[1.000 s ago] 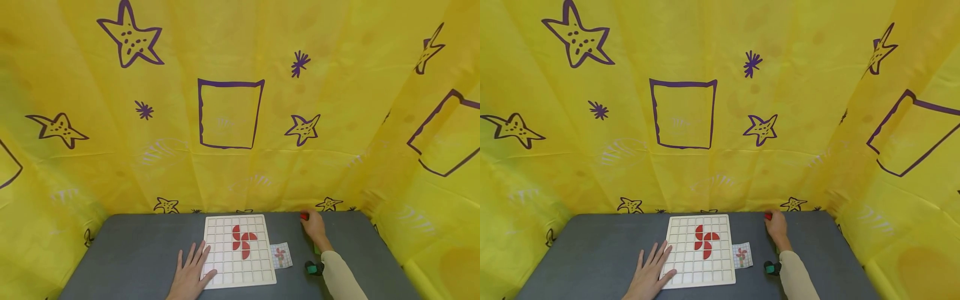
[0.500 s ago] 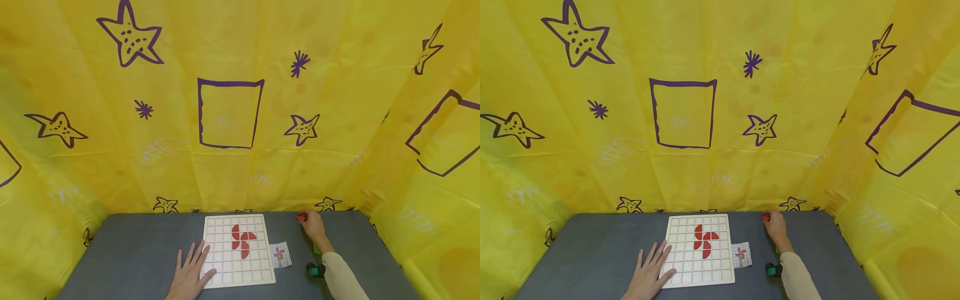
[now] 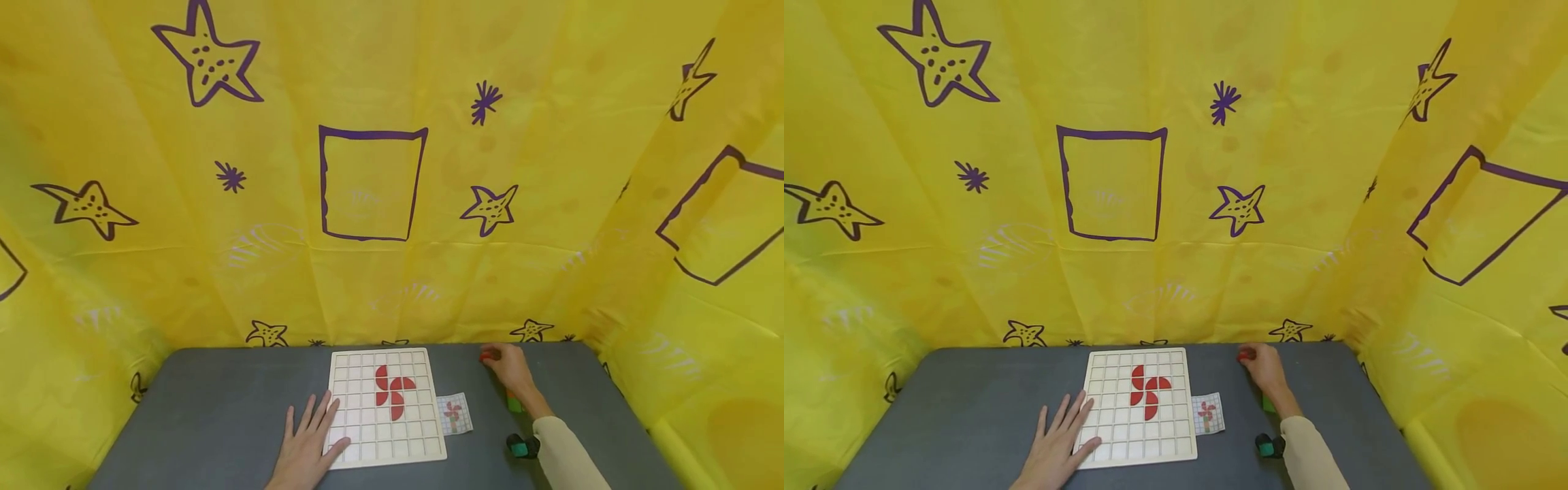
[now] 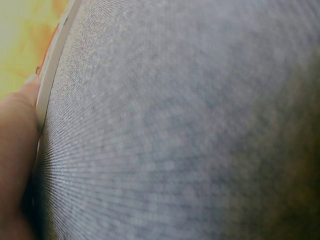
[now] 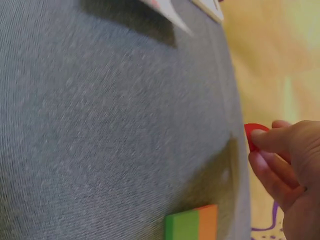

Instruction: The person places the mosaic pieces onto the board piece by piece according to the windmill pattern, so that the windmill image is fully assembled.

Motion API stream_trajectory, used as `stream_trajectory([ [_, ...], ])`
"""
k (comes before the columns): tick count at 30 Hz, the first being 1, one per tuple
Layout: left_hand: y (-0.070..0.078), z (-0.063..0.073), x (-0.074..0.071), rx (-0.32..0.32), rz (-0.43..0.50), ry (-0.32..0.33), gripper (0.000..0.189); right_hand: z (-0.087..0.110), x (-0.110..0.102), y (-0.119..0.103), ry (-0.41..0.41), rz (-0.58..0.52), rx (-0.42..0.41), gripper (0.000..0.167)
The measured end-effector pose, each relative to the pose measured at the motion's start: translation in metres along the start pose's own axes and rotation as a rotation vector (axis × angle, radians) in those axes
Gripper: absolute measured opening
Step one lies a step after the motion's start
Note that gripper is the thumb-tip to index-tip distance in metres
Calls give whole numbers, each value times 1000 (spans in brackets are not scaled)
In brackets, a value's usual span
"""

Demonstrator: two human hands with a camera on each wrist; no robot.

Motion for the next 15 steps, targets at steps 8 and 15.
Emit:
stream_trajectory([
  [8,-1,0,1,1,-1,16,80,-1,-2,-22,12,-55,-9,15],
  [15,0,0,1,-3,0,-3,80,1,-2,-38,49,-76,1,8],
])
Point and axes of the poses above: each hand's wrist, its own z-axis away from the middle knuckle, its own x-axis out of the palm, y = z × x, the point moved 6 cm from there along -z, towards the middle knuckle, and after that the axes turned 4 degrees about y, right-handed, at the moved point
